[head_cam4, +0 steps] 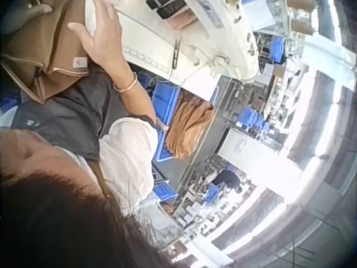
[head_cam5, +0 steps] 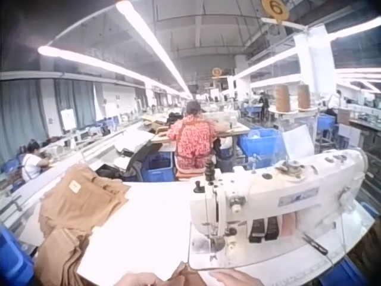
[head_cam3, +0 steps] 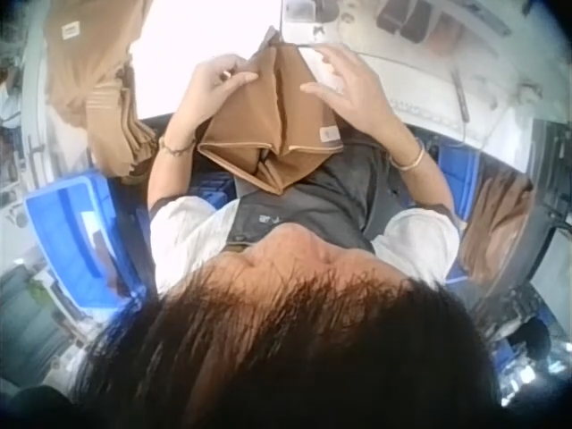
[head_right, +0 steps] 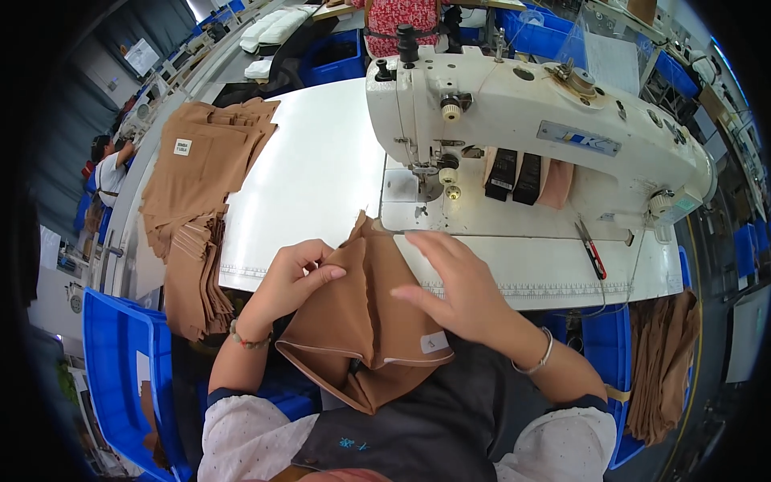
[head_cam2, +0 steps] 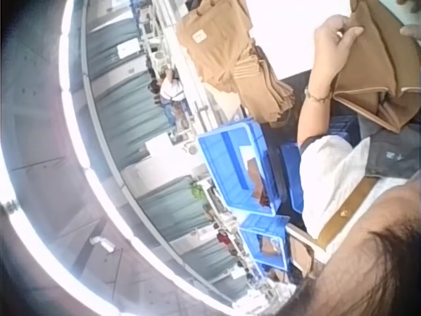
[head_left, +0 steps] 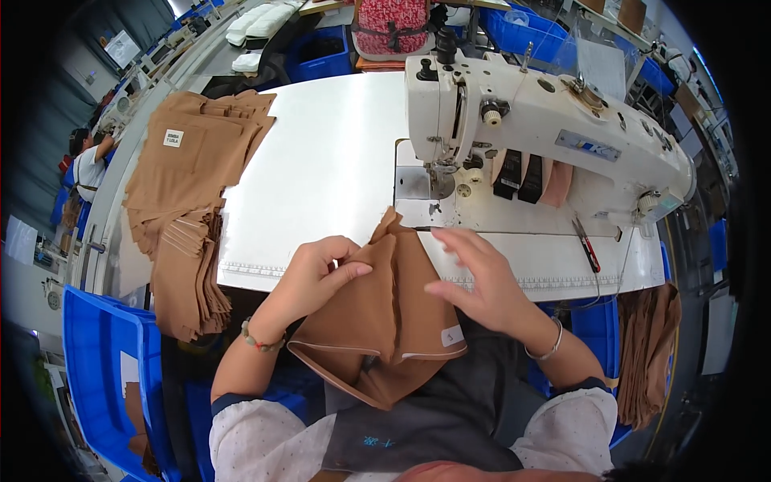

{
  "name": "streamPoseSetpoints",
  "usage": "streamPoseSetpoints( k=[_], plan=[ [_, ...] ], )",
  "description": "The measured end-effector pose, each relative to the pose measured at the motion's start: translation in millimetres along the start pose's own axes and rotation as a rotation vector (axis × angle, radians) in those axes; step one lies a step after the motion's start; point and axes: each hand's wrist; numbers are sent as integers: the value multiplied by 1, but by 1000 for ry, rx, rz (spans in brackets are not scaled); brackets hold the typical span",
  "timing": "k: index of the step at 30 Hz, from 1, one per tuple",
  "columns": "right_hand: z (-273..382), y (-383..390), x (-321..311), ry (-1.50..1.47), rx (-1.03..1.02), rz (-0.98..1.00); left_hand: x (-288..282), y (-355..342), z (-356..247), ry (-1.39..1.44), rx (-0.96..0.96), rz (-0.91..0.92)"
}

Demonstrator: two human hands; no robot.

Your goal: Operating an industrial sewing machine to sew and attach labels and components to brown fabric pieces.

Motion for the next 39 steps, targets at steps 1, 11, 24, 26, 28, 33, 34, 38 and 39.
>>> streamPoseSetpoints(
  k=[1, 11, 24, 26, 28, 33, 34, 38, 39],
  plan=[
    [-13, -10, 17, -272, 56, -87, -2, 1, -5, 27, 52, 37],
    [6, -24, 2, -914, 529, 153, -26, 11, -11, 130, 95, -94],
    [19, -7, 1, -663, 290, 41, -4, 1, 1, 643, -98, 37],
    [21, -7, -2, -392, -12, 191, 1, 6, 4, 699, -115, -13],
    [23, -12, 6, -204, -306, 145, -1, 13, 8, 659, -101, -40],
    [27, -44, 33, 169, -897, -32, -54, 19, -11, 252, -14, -238],
    [29, -50, 35, 228, -961, -52, -72, 15, -20, 139, 45, -244],
    [22, -74, 31, 348, -1067, -148, -113, -48, -65, -401, 179, -64],
    [10, -70, 32, 344, -1065, -149, -116, -67, -70, -558, 274, 74]
  ],
)
Point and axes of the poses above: each hand's wrist, its own y-axis away from the middle knuckle, its own x-axis out of the palm, z = x × y, and after that the axes turned 15 degrees about -y, right-handed
